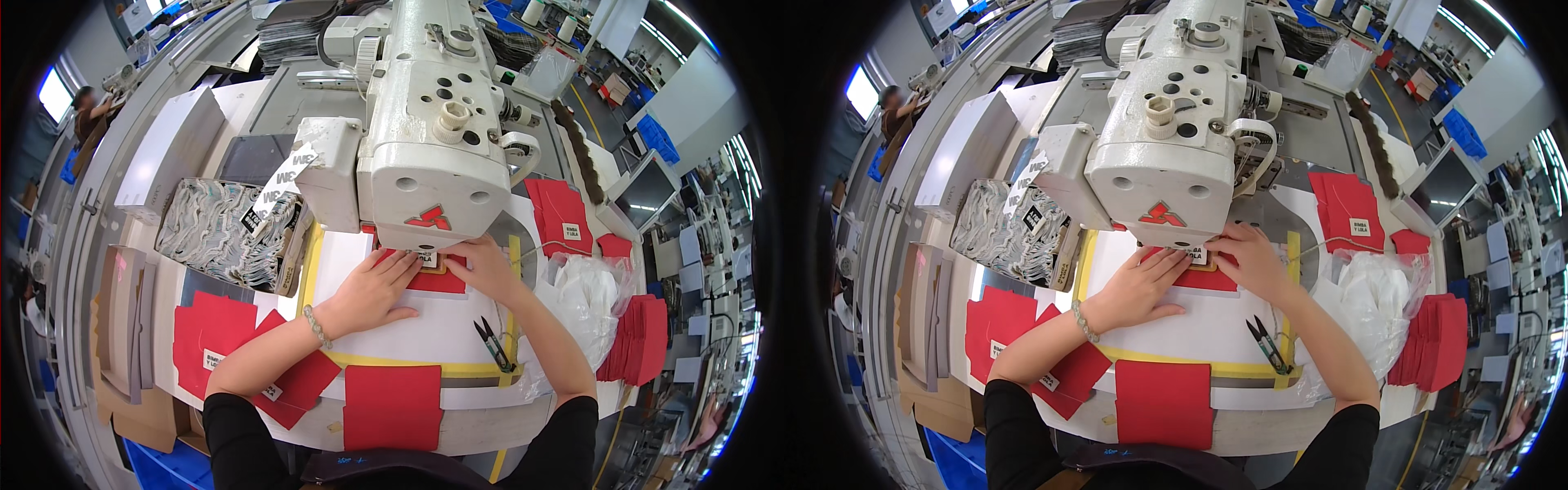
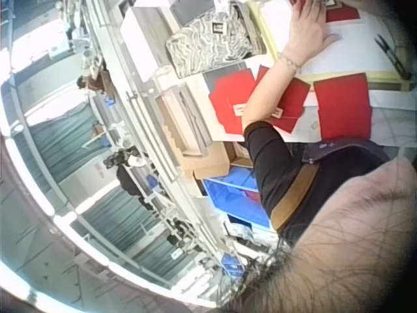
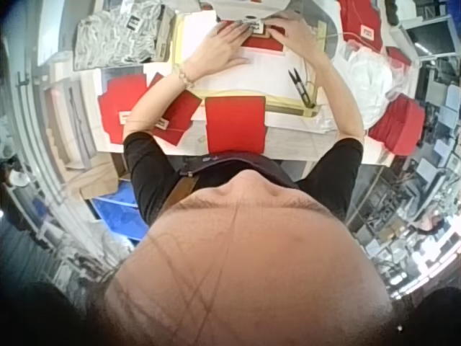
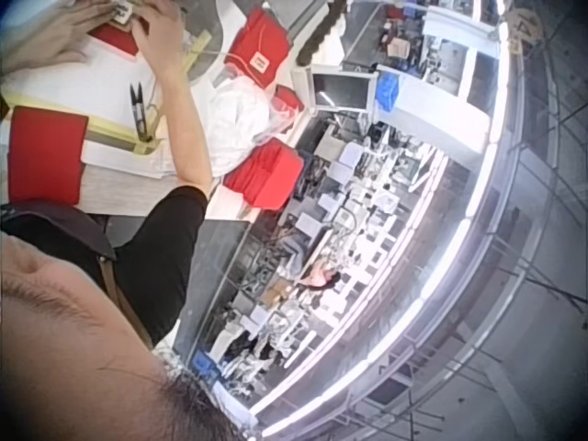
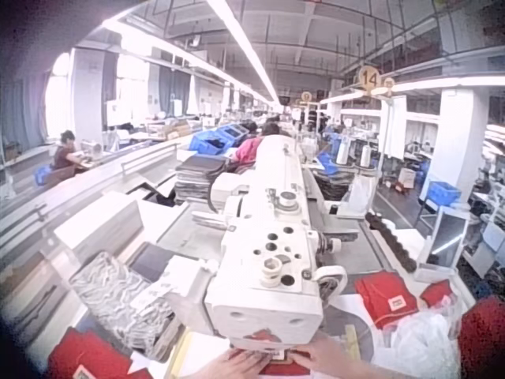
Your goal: The person sews white rectangular labels onto red fabric pieces using an industrial sewing machine. They position each red piece under the needle, guide it through the machine to stitch the label, and then cut the thread with scissors. The finished pieces are stacked on the table.
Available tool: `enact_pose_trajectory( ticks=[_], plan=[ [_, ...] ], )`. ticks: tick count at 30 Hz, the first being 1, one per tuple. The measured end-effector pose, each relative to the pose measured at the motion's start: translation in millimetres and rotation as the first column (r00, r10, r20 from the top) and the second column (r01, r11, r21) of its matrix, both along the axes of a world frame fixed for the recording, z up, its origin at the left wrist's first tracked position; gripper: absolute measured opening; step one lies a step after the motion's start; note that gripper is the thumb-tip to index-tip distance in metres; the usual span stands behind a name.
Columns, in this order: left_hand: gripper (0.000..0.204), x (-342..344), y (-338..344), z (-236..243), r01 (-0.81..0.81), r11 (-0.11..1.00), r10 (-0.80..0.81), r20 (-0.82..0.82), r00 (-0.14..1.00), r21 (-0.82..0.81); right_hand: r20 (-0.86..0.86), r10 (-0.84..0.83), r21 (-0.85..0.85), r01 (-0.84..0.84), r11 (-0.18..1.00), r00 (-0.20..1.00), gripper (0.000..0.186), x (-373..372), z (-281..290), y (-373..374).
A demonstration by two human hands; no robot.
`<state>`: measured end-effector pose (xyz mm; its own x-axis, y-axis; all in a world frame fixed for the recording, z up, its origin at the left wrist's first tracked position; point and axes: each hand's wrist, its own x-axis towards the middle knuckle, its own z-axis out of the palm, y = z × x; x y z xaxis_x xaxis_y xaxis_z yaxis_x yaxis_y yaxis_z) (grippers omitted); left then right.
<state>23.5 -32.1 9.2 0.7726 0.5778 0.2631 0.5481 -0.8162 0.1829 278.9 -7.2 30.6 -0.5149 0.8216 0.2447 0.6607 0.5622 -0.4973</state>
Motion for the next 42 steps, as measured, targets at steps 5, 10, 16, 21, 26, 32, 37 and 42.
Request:
enact_pose_trajectory(
  ticks=[5,10,16,21,26,32,37,42],
  plan=[
    [0.076,3,5,1,0.060,0.998,-0.060,0.011,0.998,-0.001,0.197,0.125,0.272,-0.177,0.946,0.972,0.025,8,-6,-3],
    [0.078,8,4,-2,0.044,0.999,-0.044,-0.002,0.999,0.030,0.251,0.142,0.336,-0.223,0.915,0.958,0.028,9,-8,-11],
    [0.078,15,2,-4,0.012,1.000,-0.012,0.032,0.999,0.029,0.278,0.156,0.365,-0.255,0.896,0.948,0.030,7,-9,-19],
    [0.072,17,-5,-1,-0.021,0.997,0.021,0.003,1.000,0.069,0.366,0.079,0.446,-0.249,0.860,0.927,0.030,3,-11,-17],
    [0.066,15,-13,-5,-0.018,0.997,0.018,0.007,1.000,0.072,0.405,0.032,0.475,-0.240,0.847,0.914,0.032,4,-19,-16],
    [0.062,23,-20,-6,-0.053,0.997,0.051,0.038,0.998,0.060,0.294,0.030,0.423,-0.158,0.892,0.955,0.034,-7,-21,-27],
    [0.062,18,-17,-5,-0.025,1.000,0.024,0.047,0.999,0.011,0.298,-0.019,0.427,-0.115,0.897,0.955,0.035,-12,-23,-33],
    [0.066,-5,-10,4,-0.093,0.995,0.092,0.033,0.995,0.025,0.270,-0.010,0.361,-0.092,0.928,0.963,0.033,-16,-19,-31]
  ],
)
